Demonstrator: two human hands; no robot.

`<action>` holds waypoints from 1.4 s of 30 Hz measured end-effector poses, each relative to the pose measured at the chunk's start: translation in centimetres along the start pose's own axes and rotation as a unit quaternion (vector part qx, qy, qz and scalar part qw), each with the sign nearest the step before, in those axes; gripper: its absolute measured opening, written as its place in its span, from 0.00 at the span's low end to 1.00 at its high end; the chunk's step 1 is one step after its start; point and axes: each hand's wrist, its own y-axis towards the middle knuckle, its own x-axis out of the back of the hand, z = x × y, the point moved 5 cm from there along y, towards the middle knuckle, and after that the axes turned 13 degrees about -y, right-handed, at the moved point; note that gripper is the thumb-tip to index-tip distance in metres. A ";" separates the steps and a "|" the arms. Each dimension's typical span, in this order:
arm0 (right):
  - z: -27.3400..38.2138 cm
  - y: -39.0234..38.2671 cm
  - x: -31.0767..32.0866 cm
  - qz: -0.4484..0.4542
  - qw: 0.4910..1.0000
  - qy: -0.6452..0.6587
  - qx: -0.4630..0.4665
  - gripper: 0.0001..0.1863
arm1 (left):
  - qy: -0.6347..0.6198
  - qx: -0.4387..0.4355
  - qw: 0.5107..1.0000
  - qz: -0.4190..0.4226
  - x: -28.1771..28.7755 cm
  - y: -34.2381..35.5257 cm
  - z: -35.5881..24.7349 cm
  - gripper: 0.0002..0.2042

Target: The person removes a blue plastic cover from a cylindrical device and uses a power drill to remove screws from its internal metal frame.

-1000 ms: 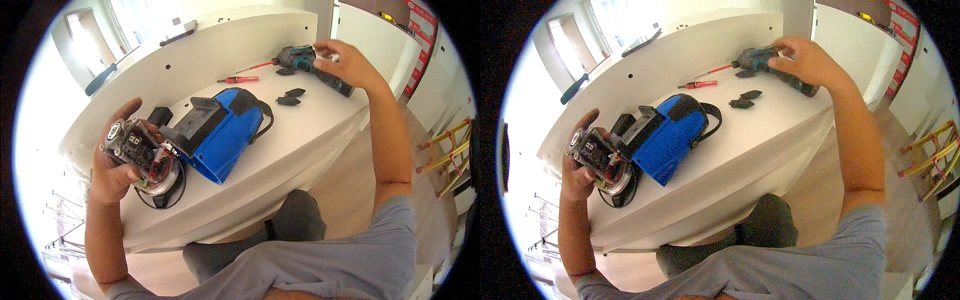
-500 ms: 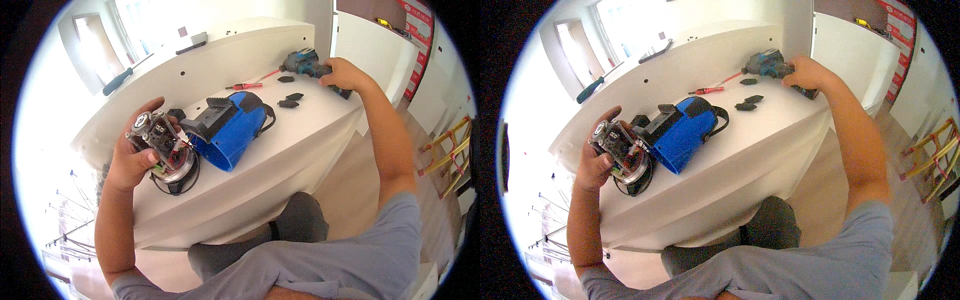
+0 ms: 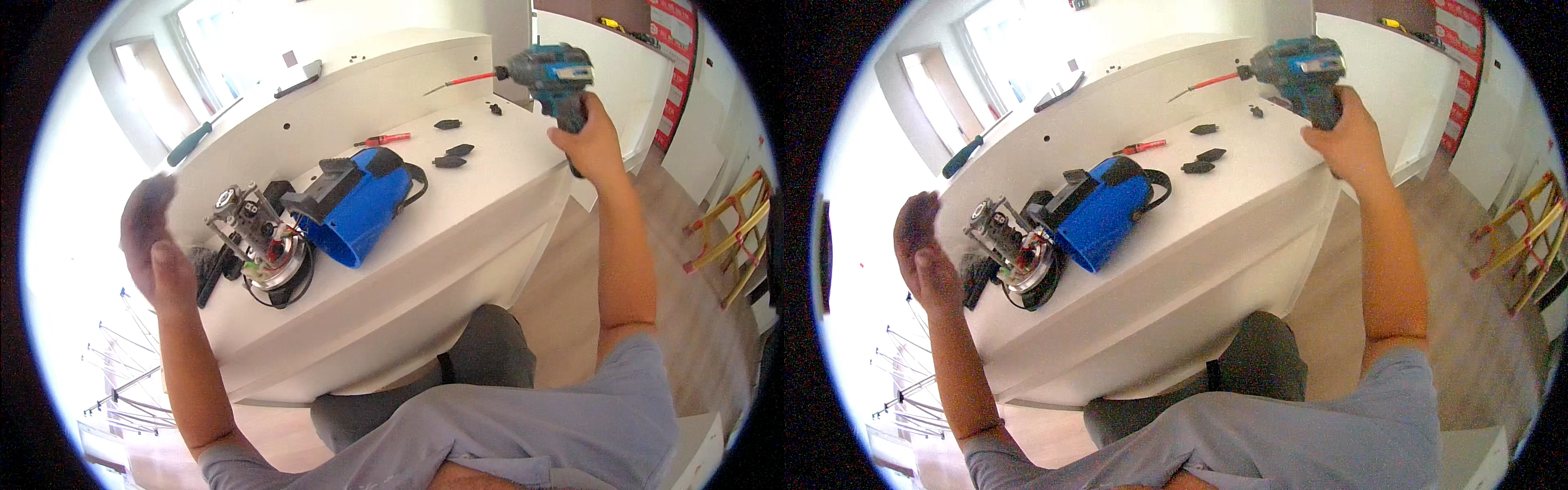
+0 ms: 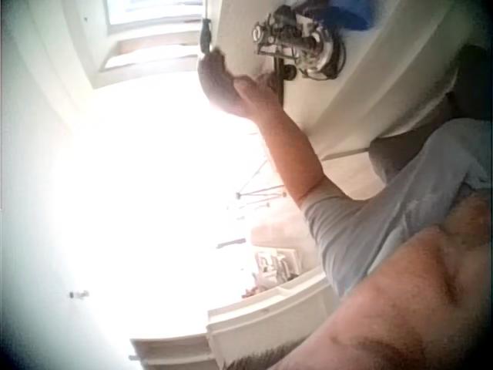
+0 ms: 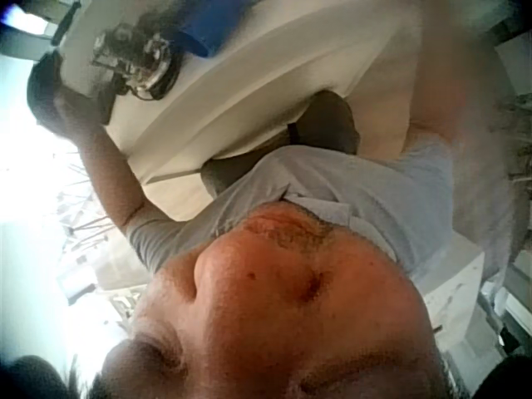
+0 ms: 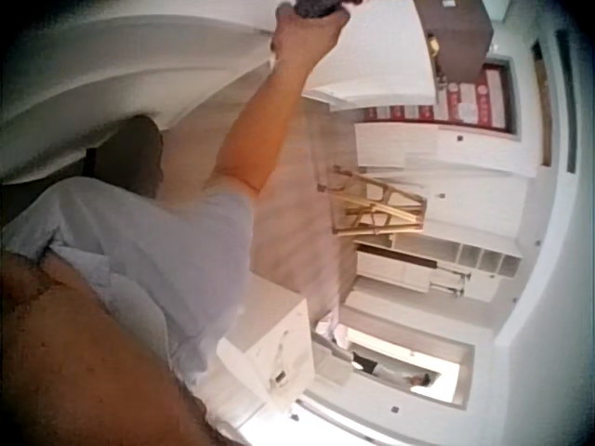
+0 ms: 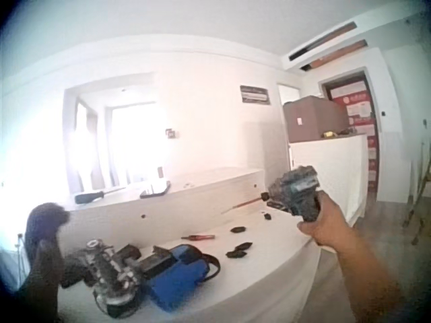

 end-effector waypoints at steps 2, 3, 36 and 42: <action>-0.2 -1.5 1.0 0.004 0.999 0.035 0.004 0.33 | 0.074 -0.078 0.994 0.007 0.4 1.1 -2.9 0.23; -0.1 -2.2 1.5 0.009 0.999 0.053 0.005 0.32 | 0.086 -0.085 0.992 0.047 -1.0 2.5 -4.7 0.17; -7.9 -18.2 -2.4 0.050 0.795 0.567 -0.210 0.33 | 0.431 0.212 0.724 0.495 -27.1 13.8 8.7 0.24; -3.6 -21.8 -4.5 0.224 0.669 0.688 -0.168 0.41 | 0.428 0.057 0.842 0.325 -12.1 18.8 -2.8 0.20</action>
